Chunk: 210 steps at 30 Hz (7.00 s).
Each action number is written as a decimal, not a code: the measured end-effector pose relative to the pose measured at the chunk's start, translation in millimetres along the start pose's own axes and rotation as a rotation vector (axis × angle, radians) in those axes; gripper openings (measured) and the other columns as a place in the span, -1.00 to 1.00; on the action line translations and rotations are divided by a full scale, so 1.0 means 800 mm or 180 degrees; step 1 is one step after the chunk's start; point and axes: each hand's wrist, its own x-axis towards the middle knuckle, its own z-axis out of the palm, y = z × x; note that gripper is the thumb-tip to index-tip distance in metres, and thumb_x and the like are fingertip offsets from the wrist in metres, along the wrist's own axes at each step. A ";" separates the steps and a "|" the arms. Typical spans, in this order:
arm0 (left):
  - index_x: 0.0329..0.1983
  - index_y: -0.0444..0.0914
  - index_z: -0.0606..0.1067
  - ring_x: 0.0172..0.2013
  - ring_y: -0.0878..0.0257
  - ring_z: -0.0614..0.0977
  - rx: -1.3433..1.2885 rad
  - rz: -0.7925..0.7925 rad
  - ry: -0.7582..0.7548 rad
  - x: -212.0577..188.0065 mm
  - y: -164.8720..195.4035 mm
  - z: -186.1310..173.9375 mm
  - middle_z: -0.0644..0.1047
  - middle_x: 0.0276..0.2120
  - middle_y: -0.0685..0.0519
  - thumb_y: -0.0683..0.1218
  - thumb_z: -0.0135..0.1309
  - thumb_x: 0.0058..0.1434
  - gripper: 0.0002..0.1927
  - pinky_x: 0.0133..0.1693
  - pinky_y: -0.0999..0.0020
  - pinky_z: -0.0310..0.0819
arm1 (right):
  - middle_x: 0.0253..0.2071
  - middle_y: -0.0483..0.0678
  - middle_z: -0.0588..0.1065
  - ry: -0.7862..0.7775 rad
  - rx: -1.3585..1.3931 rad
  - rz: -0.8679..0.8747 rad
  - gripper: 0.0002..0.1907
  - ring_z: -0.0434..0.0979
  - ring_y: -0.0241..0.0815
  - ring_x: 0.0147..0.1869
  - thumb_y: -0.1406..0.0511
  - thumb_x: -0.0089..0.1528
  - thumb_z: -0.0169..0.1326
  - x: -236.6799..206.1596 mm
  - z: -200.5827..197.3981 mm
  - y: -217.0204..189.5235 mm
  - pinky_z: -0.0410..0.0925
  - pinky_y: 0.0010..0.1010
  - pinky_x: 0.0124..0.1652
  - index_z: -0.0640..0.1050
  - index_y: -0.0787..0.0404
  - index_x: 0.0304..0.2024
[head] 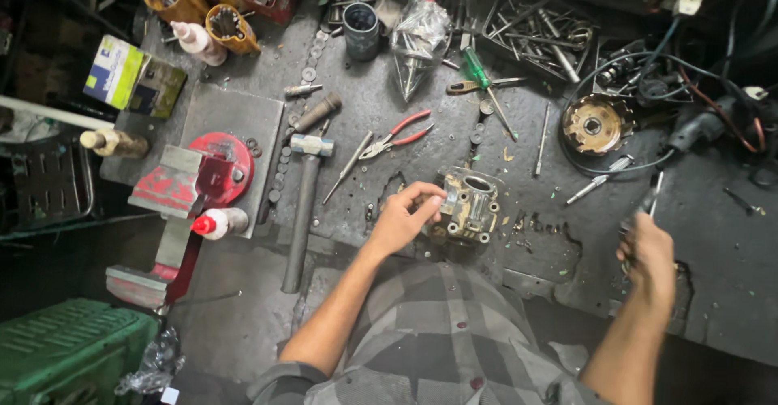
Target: The person fits a piston into a small engine cylinder block on a cluttered workbench. They use a hammer to tap the piston into place, press a piston pin into the piston by hand, reposition the cylinder block repeatedly, and finally wipe the assembly with a rag.
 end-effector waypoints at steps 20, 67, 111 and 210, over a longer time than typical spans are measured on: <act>-0.03 -0.31 0.44 -0.57 0.49 0.29 -0.1524 0.0312 0.1616 -0.086 0.037 0.009 0.28 -0.53 0.24 0.02 -0.07 0.50 -0.72 -0.50 0.44 0.43 | -0.44 0.09 0.57 -0.3020 -0.1971 -0.2874 -0.73 0.60 -0.02 -0.39 0.17 0.25 0.18 -0.241 0.229 0.005 0.41 -0.23 -0.31 0.59 0.27 -0.23; -0.30 -0.33 0.56 -0.34 -0.17 0.63 0.2443 -0.1279 0.2755 -0.265 -0.074 -0.109 0.60 -0.46 -0.18 0.30 0.41 0.01 -0.38 -0.30 -0.03 0.46 | -0.47 -0.10 0.63 -0.4334 -0.3928 -0.2485 -0.65 0.66 -0.20 -0.42 0.04 0.31 -0.03 -0.297 0.357 0.120 0.48 -0.27 -0.29 0.61 0.13 -0.23; 0.24 -0.25 0.33 -0.17 0.34 0.36 -0.0894 0.0304 -0.1062 0.209 0.037 0.088 0.35 -0.20 0.12 0.32 -0.28 0.52 -0.40 -0.03 0.40 0.33 | -0.61 -0.07 0.40 -0.0850 -0.0824 -0.0268 -0.63 0.34 -0.32 -0.70 0.34 0.23 0.17 0.025 0.036 0.021 0.24 -0.41 -0.68 0.43 0.22 0.08; -0.28 -0.34 0.48 -0.23 0.32 0.67 0.0169 0.0586 -0.1054 0.208 -0.027 0.094 0.66 -0.30 0.03 -0.32 0.24 0.12 -0.83 0.48 0.01 0.10 | -0.60 -0.09 0.40 -0.2931 -0.0346 -0.0034 -0.53 0.36 -0.31 -0.72 0.11 0.25 -0.04 -0.101 0.063 -0.301 0.28 -0.49 -0.71 0.36 0.16 0.15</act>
